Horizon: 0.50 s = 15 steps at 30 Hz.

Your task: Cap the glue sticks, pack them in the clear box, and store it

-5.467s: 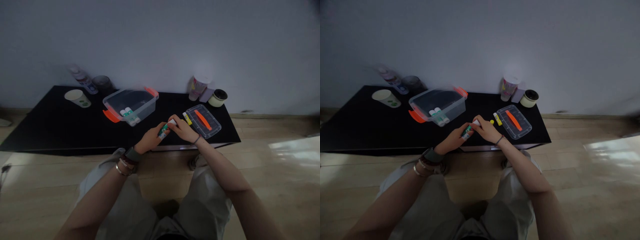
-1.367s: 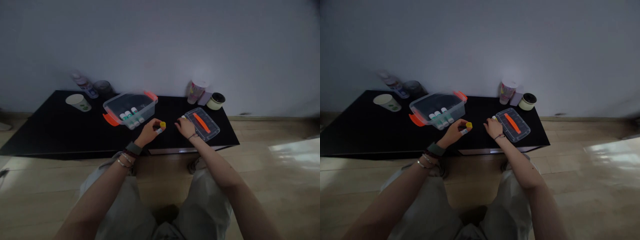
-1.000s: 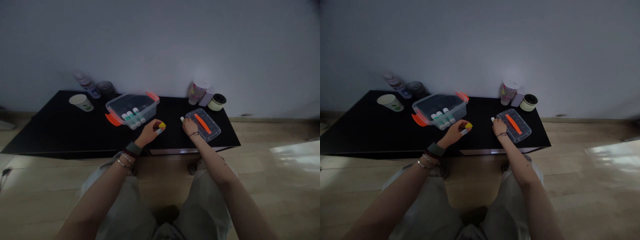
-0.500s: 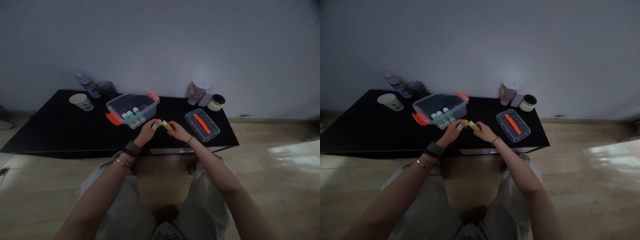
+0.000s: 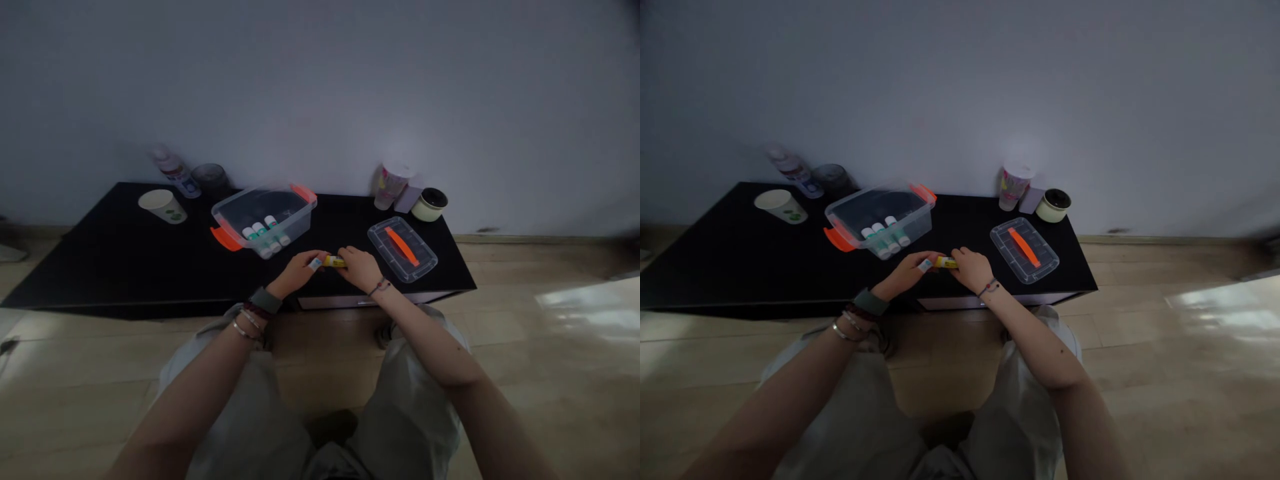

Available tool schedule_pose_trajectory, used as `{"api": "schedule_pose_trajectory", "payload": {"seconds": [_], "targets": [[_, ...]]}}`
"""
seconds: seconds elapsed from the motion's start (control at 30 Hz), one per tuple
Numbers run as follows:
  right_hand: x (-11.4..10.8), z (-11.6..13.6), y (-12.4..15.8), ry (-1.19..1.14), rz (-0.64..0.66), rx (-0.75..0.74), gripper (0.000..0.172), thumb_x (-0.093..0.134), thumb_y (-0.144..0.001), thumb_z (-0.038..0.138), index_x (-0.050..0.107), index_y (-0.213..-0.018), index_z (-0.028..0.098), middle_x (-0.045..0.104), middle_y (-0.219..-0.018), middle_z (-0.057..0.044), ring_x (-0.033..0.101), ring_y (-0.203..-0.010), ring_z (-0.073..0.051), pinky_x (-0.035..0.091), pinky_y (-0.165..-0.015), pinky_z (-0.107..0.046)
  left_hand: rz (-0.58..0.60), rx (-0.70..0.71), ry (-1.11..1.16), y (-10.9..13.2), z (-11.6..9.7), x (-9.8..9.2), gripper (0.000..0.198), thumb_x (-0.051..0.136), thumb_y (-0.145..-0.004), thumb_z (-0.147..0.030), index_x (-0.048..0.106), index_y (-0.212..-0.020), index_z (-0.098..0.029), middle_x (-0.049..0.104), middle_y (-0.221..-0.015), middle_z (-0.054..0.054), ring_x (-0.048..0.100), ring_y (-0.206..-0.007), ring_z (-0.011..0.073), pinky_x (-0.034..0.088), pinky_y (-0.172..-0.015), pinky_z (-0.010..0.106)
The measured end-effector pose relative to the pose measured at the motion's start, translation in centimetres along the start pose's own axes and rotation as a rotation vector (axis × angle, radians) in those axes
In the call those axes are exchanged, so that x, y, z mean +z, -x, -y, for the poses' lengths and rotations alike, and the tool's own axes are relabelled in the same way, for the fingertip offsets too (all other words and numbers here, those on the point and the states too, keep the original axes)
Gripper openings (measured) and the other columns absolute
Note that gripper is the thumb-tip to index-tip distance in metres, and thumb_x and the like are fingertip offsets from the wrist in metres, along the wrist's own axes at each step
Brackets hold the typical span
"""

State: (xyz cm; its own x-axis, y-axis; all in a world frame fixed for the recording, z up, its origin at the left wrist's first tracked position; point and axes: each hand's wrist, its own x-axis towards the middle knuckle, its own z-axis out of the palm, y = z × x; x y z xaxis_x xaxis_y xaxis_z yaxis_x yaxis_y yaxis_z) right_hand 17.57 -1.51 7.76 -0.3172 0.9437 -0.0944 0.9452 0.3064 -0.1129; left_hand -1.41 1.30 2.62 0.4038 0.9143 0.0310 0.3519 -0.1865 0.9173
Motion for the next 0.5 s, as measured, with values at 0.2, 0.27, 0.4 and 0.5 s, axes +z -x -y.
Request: {"api": "schedule_pose_trajectory", "payload": {"seconds": [0.2, 0.27, 0.4, 0.5], "targets": [[-0.4, 0.6, -0.2, 0.074, 0.046, 0.084, 0.026, 0.053, -0.095, 0.038, 0.063, -0.111, 0.02, 0.073, -0.1, -0.012, 0.07, -0.093, -0.027, 0.046, -0.073, -0.031, -0.043, 0.025, -0.128, 1.1, -2.3, 0.5, 0.049, 0.032, -0.098, -0.051, 0.064, -0.116, -0.018, 0.072, -0.083, 0.006, 0.068, -0.08, 0.0231, 0.051, -0.076, 0.034], [-0.6, 0.8, -0.2, 0.063, 0.032, 0.098, 0.027, 0.053, -0.095, 0.038, 0.063, -0.112, 0.02, 0.073, -0.101, -0.013, 0.07, -0.094, -0.027, 0.046, -0.074, -0.031, -0.092, -0.002, -0.244, 1.5, -3.1, 0.5, 0.043, 0.031, -0.1, -0.049, 0.061, -0.113, -0.021, 0.07, -0.08, 0.005, 0.068, -0.078, 0.0237, 0.049, -0.072, 0.034], [-0.8, 1.4, -0.2, 0.047, 0.013, 0.083, 0.026, 0.052, -0.096, 0.037, 0.063, -0.111, 0.018, 0.074, -0.102, -0.014, 0.07, -0.095, -0.027, 0.046, -0.074, -0.03, -0.151, -0.039, -0.458, 2.0, -4.1, 0.4, 0.033, 0.03, -0.102, -0.045, 0.054, -0.096, -0.023, 0.063, -0.072, 0.004, 0.064, -0.067, 0.0228, 0.043, -0.063, 0.031], [-0.8, 1.8, -0.1, 0.056, 0.016, 0.078, 0.025, 0.054, -0.095, 0.035, 0.063, -0.11, 0.017, 0.074, -0.1, -0.016, 0.071, -0.094, -0.027, 0.047, -0.074, -0.03, -0.133, -0.018, -0.487, 2.1, -4.1, 0.9, 0.031, 0.027, -0.103, -0.04, 0.049, -0.089, -0.023, 0.059, -0.071, 0.004, 0.062, -0.067, 0.0226, 0.042, -0.063, 0.031]]}}
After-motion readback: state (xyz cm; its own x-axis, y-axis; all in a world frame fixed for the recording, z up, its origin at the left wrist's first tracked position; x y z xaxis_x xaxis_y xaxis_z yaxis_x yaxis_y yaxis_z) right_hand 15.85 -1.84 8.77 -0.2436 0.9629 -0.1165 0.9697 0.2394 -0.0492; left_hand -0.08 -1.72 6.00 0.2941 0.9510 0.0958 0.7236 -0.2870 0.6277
